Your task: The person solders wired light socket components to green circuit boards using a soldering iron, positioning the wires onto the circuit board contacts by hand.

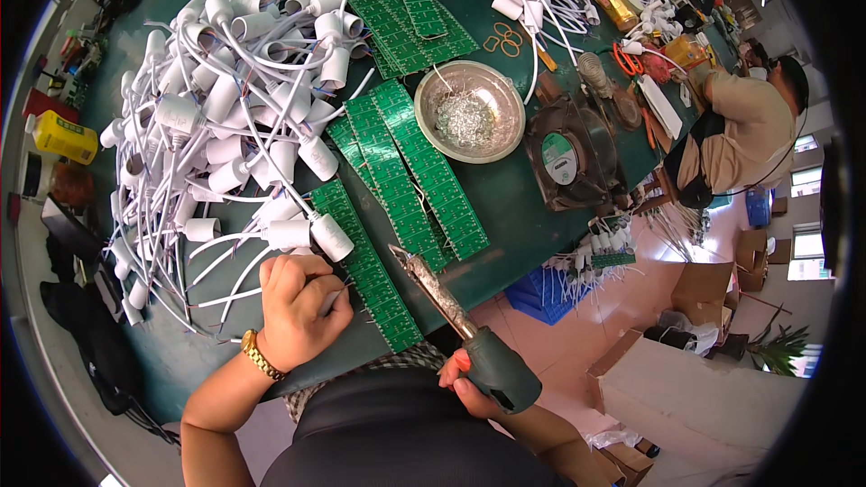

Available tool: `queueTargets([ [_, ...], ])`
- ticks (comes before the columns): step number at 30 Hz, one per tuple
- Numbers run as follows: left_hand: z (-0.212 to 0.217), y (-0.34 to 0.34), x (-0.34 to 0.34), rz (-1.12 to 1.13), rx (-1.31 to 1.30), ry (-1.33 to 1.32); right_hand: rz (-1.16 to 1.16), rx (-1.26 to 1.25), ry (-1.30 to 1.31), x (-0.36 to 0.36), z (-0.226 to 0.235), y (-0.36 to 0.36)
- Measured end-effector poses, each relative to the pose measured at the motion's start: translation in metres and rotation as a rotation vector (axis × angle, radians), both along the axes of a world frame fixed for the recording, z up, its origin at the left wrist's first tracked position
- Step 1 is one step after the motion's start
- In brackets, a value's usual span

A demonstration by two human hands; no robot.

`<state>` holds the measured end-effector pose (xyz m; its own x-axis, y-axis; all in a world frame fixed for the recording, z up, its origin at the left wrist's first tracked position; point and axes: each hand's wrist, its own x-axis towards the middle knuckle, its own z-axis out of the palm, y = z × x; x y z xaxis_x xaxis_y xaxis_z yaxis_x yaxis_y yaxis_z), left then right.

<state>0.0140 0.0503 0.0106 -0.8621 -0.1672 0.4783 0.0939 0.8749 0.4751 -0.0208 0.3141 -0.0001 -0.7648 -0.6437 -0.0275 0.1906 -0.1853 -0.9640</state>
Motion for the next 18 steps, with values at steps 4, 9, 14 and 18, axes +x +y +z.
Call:
queueTargets([
  [4, -0.003, -0.002, 0.003, 0.007, 0.057, 0.0, 0.363, 0.614, 0.362, -0.011, -0.001, 0.022],
  [9, -0.004, -0.002, 0.003, -0.002, 0.078, 0.025, 0.526, 0.789, 0.383, -0.012, -0.002, 0.028],
  [14, -0.006, -0.004, 0.003, -0.002, 0.074, 0.027, 0.316, 0.612, 0.87, -0.004, -0.022, 0.029],
  [18, -0.007, -0.005, 0.003, -0.009, 0.088, 0.023, 0.296, 0.573, 0.766, -0.007, -0.019, 0.025],
])
